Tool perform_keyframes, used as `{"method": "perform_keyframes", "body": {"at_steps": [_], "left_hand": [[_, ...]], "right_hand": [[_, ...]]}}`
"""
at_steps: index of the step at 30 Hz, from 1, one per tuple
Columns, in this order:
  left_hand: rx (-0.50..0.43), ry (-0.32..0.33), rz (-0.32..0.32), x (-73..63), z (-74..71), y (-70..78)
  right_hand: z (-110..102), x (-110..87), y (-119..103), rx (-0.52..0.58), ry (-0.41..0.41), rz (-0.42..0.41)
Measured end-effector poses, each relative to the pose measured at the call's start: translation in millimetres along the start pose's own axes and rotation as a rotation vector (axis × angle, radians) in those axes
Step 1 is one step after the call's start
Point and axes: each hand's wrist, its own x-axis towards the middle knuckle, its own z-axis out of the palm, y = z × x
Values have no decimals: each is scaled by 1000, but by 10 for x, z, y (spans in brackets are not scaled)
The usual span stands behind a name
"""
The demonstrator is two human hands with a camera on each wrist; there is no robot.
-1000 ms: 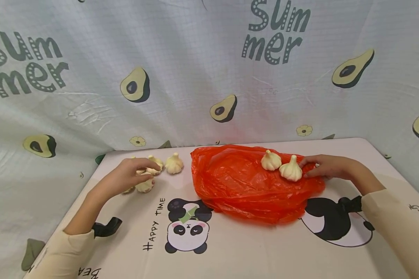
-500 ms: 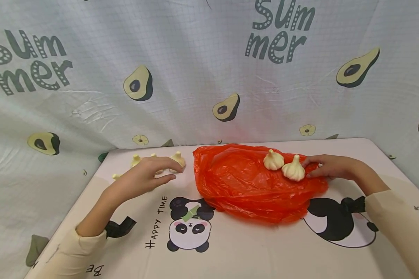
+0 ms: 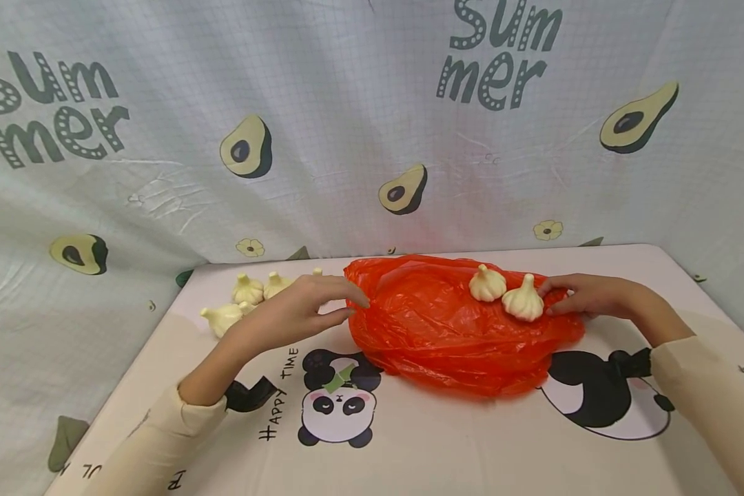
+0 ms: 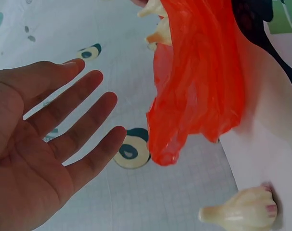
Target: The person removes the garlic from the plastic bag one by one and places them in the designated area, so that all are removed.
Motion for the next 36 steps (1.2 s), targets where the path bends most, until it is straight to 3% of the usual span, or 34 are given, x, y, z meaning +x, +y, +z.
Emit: {"method": "perform_keyframes", "body": {"at_steps": [21,28,36], "left_hand": [[23,-86,61,596,77,106],[47,-139,50,810,117,118],[-7,-192,2,1056,198,71]], "right_hand": [[-13,30,-17,13,-8,26],[-5,33,-8,8,-1,30],[15,28,-5,19,1,41]]}}
